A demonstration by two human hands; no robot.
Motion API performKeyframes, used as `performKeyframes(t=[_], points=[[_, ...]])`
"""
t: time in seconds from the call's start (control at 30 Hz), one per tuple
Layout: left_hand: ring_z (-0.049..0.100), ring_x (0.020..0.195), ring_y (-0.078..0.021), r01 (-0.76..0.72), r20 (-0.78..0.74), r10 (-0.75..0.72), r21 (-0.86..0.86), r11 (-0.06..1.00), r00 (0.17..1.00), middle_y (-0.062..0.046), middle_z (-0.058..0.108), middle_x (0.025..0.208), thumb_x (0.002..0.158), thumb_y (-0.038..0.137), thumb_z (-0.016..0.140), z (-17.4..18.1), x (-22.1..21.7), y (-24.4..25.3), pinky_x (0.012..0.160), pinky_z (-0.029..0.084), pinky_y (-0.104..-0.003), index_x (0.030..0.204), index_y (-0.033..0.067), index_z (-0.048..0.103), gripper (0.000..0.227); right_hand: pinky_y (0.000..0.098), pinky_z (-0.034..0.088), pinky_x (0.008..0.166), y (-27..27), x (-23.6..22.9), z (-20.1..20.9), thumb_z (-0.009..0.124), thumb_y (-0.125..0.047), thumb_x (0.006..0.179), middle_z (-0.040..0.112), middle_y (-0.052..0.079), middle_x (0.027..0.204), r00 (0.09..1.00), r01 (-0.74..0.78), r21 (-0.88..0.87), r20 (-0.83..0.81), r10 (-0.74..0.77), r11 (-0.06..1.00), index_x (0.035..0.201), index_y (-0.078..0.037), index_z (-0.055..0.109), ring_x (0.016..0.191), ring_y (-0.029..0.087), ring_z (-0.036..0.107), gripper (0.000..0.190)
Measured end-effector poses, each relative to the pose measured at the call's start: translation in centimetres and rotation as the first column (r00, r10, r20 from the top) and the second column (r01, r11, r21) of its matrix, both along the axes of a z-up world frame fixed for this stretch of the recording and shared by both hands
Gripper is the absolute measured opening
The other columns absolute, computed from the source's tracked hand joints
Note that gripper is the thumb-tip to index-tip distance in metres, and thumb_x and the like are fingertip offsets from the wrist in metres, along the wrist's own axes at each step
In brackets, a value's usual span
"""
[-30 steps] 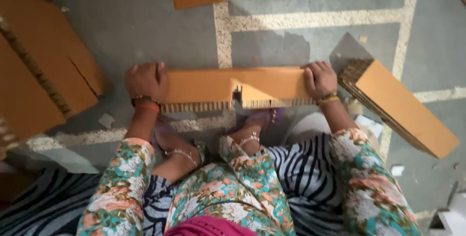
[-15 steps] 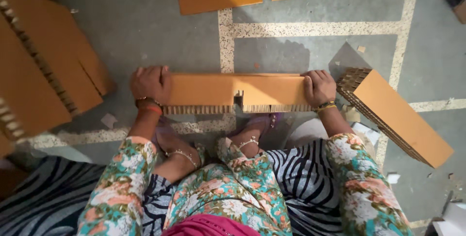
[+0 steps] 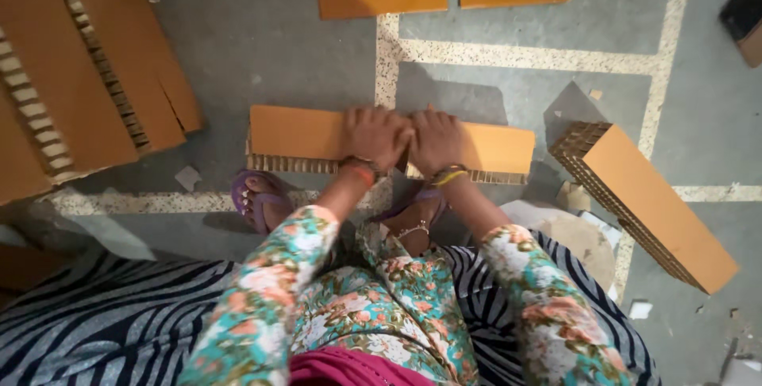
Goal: The person sits on the floor and assembles flat cardboard pieces into box-like structures. They fold the cardboard along pre-scored lines, interlock the flaps, and press the edges to secure the shape. The person handles multiple pieces, stacking some finished units and continuing to assemble others.
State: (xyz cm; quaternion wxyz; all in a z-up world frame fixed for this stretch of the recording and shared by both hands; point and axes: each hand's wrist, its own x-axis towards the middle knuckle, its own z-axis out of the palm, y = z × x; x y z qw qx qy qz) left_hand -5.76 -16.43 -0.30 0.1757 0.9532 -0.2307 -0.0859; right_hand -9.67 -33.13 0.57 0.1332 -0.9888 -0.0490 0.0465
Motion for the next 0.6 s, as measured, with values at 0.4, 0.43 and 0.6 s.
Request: performKeyframes(t=[0.4, 0.43, 0.6], points=[[0.058, 0.106, -0.0278, -0.016, 0.042, 0.02, -0.098, 0.995, 0.999, -0.006, 0.064, 0.109, 0.101, 0.045, 0.047, 0.9, 0.3, -0.8, 0.099, 0.038, -0.054, 0.112, 0.0171, 0.065, 0.035, 0.047, 0.042, 0.09, 1.0, 0.8, 0.8, 0.057, -0.027, 0.094, 0.064, 0.012, 0.097, 0.996, 0.066, 0.085, 0.058, -0.071, 0.994, 0.101, -0.011, 0.066, 0.097, 0.034, 0.059, 0.02], [0.058, 0.106, -0.0276, -0.018, 0.09, 0.028, -0.112, 0.994, 0.996, -0.005, 0.065, 0.109, 0.1, 0.044, 0.047, 1.0, 0.2, -0.7, 0.098, 0.038, -0.055, 0.113, 0.0173, 0.065, 0.035, 0.047, 0.042, 0.091, 1.0, 0.8, 1.0, 0.057, -0.027, 0.094, 0.065, 0.012, 0.098, 0.995, 0.066, 0.086, 0.063, -0.072, 0.994, 0.102, -0.011, 0.066, 0.097, 0.033, 0.06, 0.02], [0.058, 0.106, -0.0294, -0.02, 0.019, 0.022, -0.106, 0.994, 1.0, -0.005, 0.065, 0.107, 0.102, 0.044, 0.047, 1.3, 0.5, -0.7, 0.097, 0.039, -0.054, 0.11, 0.0181, 0.067, 0.033, 0.047, 0.042, 0.092, 1.4, 0.9, 1.8, 0.054, -0.027, 0.097, 0.067, 0.014, 0.103, 0.994, 0.071, 0.069, 0.081, -0.077, 0.995, 0.108, -0.011, 0.066, 0.101, 0.034, 0.061, 0.023]])
